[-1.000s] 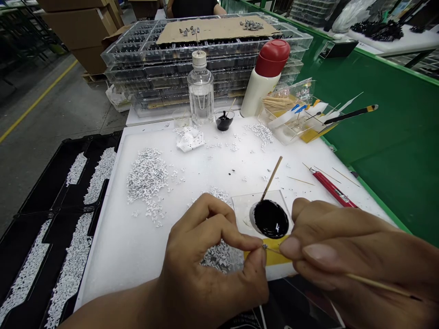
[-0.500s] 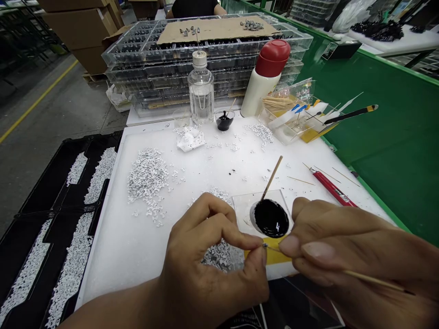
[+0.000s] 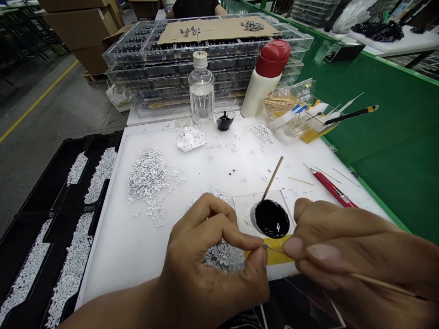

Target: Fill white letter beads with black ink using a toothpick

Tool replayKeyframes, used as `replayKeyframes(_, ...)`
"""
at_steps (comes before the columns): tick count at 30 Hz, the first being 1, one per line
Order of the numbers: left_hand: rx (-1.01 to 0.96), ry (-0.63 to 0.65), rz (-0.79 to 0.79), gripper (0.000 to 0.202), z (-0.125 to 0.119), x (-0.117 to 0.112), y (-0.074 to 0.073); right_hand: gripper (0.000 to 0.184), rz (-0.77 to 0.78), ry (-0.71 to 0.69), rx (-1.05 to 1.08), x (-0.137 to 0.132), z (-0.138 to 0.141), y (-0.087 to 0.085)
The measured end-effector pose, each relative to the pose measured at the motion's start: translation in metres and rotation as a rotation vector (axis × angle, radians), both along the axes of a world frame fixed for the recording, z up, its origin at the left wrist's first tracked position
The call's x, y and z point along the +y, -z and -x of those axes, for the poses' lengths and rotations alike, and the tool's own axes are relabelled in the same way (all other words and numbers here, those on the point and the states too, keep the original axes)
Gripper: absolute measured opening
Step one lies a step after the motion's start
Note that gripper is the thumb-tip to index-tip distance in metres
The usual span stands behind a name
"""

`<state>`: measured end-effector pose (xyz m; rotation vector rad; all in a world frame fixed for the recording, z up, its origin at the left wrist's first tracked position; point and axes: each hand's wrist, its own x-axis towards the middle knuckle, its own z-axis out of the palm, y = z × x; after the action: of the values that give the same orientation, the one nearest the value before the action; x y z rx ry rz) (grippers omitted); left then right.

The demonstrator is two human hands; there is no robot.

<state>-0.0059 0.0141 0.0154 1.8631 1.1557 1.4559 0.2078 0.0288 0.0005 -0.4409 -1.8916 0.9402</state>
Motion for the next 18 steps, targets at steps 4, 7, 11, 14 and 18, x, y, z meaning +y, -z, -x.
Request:
replayKeyframes(4, -0.008, -0.001, 0.001, 0.017, 0.000, -0.001, 0.001, 0.050, 0.041, 0.147, 0.015, -0.005, 0.005, 0.001)
replayKeyframes(7, -0.010, -0.001, 0.000, 0.017, 0.000, -0.001, 0.002, 0.047, 0.052, 0.197, 0.033, -0.009, 0.007, 0.002)
replayKeyframes(11, -0.023, -0.003, 0.001, 0.017, 0.000, -0.001, 0.001, 0.045, 0.047, 0.198, 0.032, -0.012, 0.005, 0.004)
replayKeyframes(14, -0.018, 0.004, 0.001, 0.016, -0.001, -0.001, 0.000, 0.044, 0.043, 0.191, 0.024, -0.012, 0.003, 0.004)
replayKeyframes(18, -0.015, 0.008, 0.003, 0.016, -0.001, -0.001, 0.001, 0.043, 0.036, 0.182, 0.018, -0.009, 0.003, 0.000)
